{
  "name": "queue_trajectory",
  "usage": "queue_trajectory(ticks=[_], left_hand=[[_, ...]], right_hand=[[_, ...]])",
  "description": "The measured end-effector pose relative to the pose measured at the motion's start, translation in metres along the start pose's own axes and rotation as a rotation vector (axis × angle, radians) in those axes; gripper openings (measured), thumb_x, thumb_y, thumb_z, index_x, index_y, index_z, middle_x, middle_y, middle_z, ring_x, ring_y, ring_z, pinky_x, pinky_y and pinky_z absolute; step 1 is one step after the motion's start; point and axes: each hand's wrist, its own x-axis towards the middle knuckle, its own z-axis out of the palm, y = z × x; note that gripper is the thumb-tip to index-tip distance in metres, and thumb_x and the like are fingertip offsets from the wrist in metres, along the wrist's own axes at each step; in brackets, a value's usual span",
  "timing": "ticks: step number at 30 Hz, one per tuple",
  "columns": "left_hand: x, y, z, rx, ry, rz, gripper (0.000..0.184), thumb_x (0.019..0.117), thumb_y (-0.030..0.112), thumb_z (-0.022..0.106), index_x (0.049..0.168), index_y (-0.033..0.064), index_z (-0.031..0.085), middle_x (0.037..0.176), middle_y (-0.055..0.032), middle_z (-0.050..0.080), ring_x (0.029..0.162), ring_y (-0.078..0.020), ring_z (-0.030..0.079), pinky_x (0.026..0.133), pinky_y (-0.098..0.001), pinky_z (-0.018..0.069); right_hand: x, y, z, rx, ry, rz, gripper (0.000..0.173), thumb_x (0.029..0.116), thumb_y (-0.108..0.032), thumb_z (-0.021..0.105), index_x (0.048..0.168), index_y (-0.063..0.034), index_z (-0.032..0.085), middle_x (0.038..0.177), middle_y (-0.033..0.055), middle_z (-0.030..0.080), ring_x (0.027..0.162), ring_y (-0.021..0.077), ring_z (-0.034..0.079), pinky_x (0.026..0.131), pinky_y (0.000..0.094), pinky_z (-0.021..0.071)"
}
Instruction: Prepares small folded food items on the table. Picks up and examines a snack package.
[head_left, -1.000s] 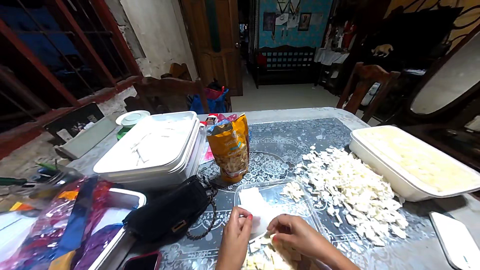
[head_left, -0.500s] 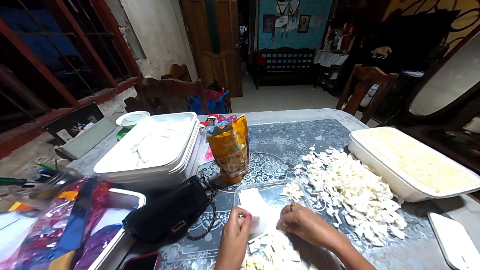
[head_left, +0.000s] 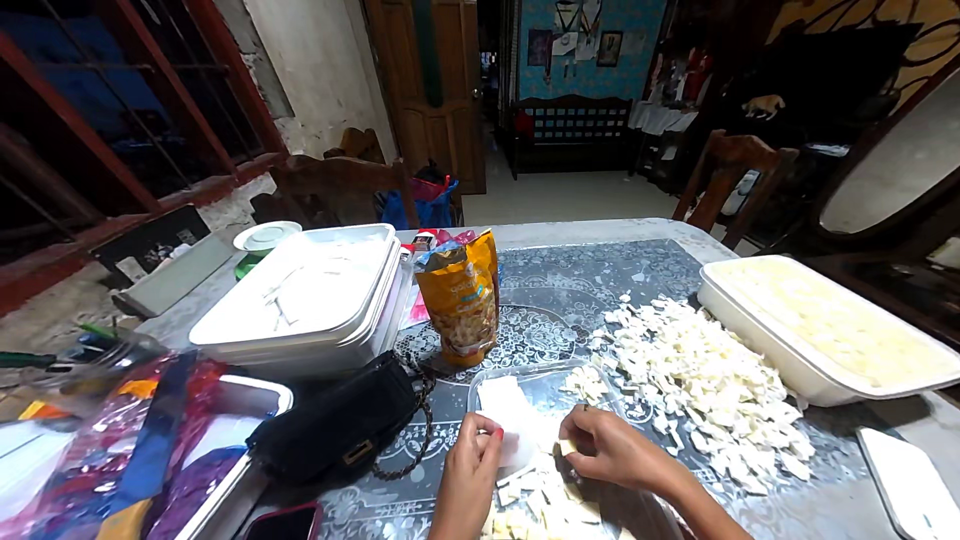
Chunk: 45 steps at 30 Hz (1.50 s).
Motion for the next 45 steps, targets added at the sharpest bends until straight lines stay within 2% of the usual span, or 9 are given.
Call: queue_trajectory(ticks=[8, 15, 22, 29, 32, 37, 40, 41, 45], left_hand=[[0.000, 0.001, -0.001, 0.010, 0.005, 0.005, 0.020, 0.1027, 0.015, 0.051, 0.111, -0.0010, 0.058, 0.065, 0.0008, 0.057, 0.057, -0.0071, 0.055, 0.059, -0.0268, 0.0486], [0.000, 0.000, -0.001, 0.007, 0.004, 0.020, 0.021, 0.1029, 0.016, 0.050, 0.112, -0.0012, 0.058, 0.067, -0.0006, 0.060, 0.059, -0.0084, 0.058, 0.061, -0.0283, 0.0507], [0.000, 0.000, -0.001, 0.000, 0.003, 0.012, 0.019, 0.1029, 0.015, 0.051, 0.112, -0.0007, 0.058, 0.065, 0.0007, 0.058, 0.057, -0.0070, 0.056, 0.059, -0.0268, 0.0492], [-0.001, 0.000, -0.002, -0.003, -0.009, 0.025, 0.019, 0.1031, 0.014, 0.051, 0.112, -0.0015, 0.057, 0.065, 0.0010, 0.058, 0.057, -0.0059, 0.056, 0.059, -0.0254, 0.0492], [-0.001, 0.001, -0.001, 0.004, -0.009, 0.020, 0.019, 0.1030, 0.015, 0.051, 0.112, -0.0011, 0.058, 0.065, 0.0011, 0.058, 0.057, -0.0058, 0.056, 0.059, -0.0250, 0.0490], [-0.002, 0.002, 0.001, -0.045, -0.037, -0.001, 0.018, 0.1027, 0.013, 0.051, 0.112, -0.0010, 0.057, 0.068, 0.0007, 0.060, 0.059, -0.0052, 0.057, 0.060, -0.0243, 0.0496], [-0.006, 0.004, 0.005, -0.081, -0.080, -0.034, 0.017, 0.1027, 0.012, 0.052, 0.112, -0.0018, 0.057, 0.068, -0.0003, 0.060, 0.059, -0.0063, 0.057, 0.061, -0.0260, 0.0506], [-0.007, 0.004, 0.006, -0.081, -0.094, -0.036, 0.017, 0.1026, 0.012, 0.052, 0.112, -0.0020, 0.057, 0.068, -0.0003, 0.059, 0.059, -0.0067, 0.057, 0.062, -0.0265, 0.0511], [-0.011, 0.004, 0.011, -0.078, -0.156, -0.036, 0.016, 0.1030, 0.010, 0.051, 0.112, -0.0024, 0.056, 0.067, -0.0002, 0.059, 0.060, -0.0063, 0.057, 0.062, -0.0261, 0.0503]], right_hand=[[-0.002, -0.001, -0.003, 0.083, 0.053, -0.006, 0.029, 0.0906, -0.013, 0.070, 0.112, 0.0072, 0.067, 0.093, 0.0195, 0.067, 0.082, 0.0233, 0.064, 0.078, 0.0379, 0.0530], [-0.003, -0.002, -0.006, 0.139, 0.048, 0.020, 0.029, 0.0907, -0.012, 0.070, 0.112, 0.0067, 0.066, 0.093, 0.0172, 0.068, 0.082, 0.0196, 0.066, 0.080, 0.0353, 0.0543], [-0.004, -0.001, -0.005, 0.175, 0.066, 0.002, 0.028, 0.0899, -0.012, 0.070, 0.111, 0.0062, 0.066, 0.093, 0.0147, 0.068, 0.081, 0.0154, 0.066, 0.079, 0.0317, 0.0551], [-0.001, 0.004, -0.001, 0.167, 0.069, -0.058, 0.028, 0.0929, -0.011, 0.072, 0.113, 0.0076, 0.068, 0.102, 0.0192, 0.071, 0.091, 0.0222, 0.070, 0.087, 0.0359, 0.0572], [-0.002, 0.004, -0.002, 0.195, 0.094, -0.031, 0.027, 0.0933, -0.011, 0.070, 0.113, 0.0070, 0.067, 0.101, 0.0172, 0.071, 0.090, 0.0189, 0.070, 0.086, 0.0340, 0.0569], [0.000, -0.003, 0.011, 0.396, 0.234, 0.023, 0.023, 0.1000, -0.011, 0.058, 0.114, 0.0029, 0.069, 0.096, 0.0070, 0.071, 0.081, 0.0066, 0.067, 0.080, 0.0261, 0.0571], [-0.003, -0.015, 0.023, 0.405, 0.231, 0.009, 0.027, 0.1006, -0.008, 0.058, 0.122, 0.0039, 0.069, 0.105, 0.0124, 0.073, 0.089, 0.0109, 0.069, 0.086, 0.0289, 0.0572], [-0.004, -0.020, 0.028, 0.373, 0.231, 0.007, 0.026, 0.0995, -0.008, 0.060, 0.121, 0.0040, 0.069, 0.103, 0.0131, 0.073, 0.088, 0.0122, 0.070, 0.086, 0.0296, 0.0568], [-0.004, -0.027, 0.043, 0.229, 0.313, -0.028, 0.016, 0.0957, -0.008, 0.067, 0.104, 0.0028, 0.075, 0.096, 0.0138, 0.074, 0.085, 0.0156, 0.070, 0.082, 0.0287, 0.0569]])
